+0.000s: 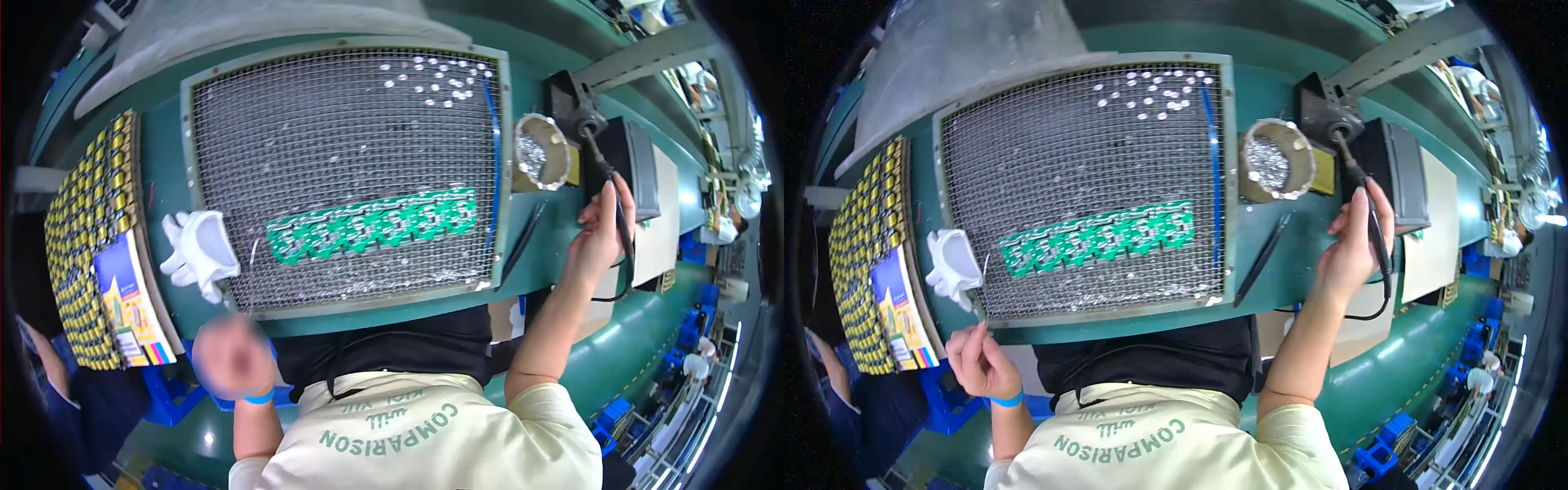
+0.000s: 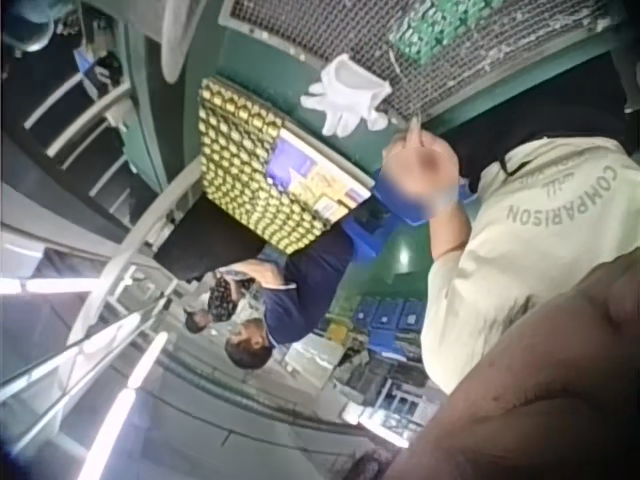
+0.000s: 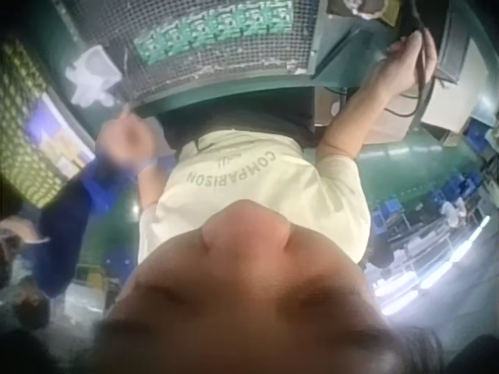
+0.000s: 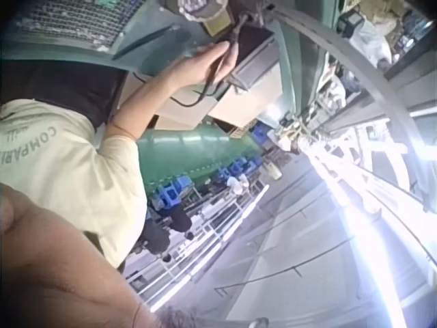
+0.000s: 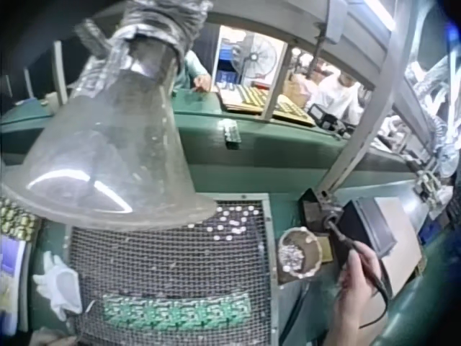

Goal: Soldering electronic components onto a printed circuit board at a manual assembly station.

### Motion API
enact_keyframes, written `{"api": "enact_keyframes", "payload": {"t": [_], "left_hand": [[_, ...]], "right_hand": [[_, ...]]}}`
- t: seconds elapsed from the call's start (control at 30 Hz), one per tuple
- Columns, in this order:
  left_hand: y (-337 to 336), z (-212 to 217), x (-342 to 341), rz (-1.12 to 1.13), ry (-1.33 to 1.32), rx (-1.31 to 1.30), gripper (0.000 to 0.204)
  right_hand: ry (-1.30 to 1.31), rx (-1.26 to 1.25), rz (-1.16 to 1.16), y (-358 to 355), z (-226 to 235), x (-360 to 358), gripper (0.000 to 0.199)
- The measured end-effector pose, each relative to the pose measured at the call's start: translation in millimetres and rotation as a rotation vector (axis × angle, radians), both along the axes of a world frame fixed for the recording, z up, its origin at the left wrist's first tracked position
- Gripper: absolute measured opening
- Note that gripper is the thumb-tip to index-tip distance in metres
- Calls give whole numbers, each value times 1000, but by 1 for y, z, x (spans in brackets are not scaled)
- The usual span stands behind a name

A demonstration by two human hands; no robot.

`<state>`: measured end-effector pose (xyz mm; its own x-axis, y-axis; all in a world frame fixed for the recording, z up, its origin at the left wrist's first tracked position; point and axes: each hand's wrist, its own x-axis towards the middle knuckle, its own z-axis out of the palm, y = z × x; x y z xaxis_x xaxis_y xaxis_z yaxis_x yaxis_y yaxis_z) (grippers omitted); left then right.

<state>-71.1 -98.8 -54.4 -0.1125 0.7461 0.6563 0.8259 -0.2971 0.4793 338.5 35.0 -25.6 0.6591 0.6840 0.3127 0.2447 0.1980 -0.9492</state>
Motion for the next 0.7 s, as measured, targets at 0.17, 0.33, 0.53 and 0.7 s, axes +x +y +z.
{"api": "enact_keyframes", "payload": {"t": [0.17, 0.33, 0.53, 0.7], "left_hand": [[1, -2, 5, -9, -38, 35, 26], [-4, 1, 4, -5, -20, 42, 27], [-4, 2, 2, 24, -24, 47, 25], [-5, 4, 5, -12, -46, 50, 23]], "right_hand": [[631, 76, 459, 18, 12, -9, 37], [739, 173, 507, 34, -12, 14, 38], [949, 291, 470, 25, -9, -6, 30], [1184, 341, 515, 13, -13, -14, 35]]}}
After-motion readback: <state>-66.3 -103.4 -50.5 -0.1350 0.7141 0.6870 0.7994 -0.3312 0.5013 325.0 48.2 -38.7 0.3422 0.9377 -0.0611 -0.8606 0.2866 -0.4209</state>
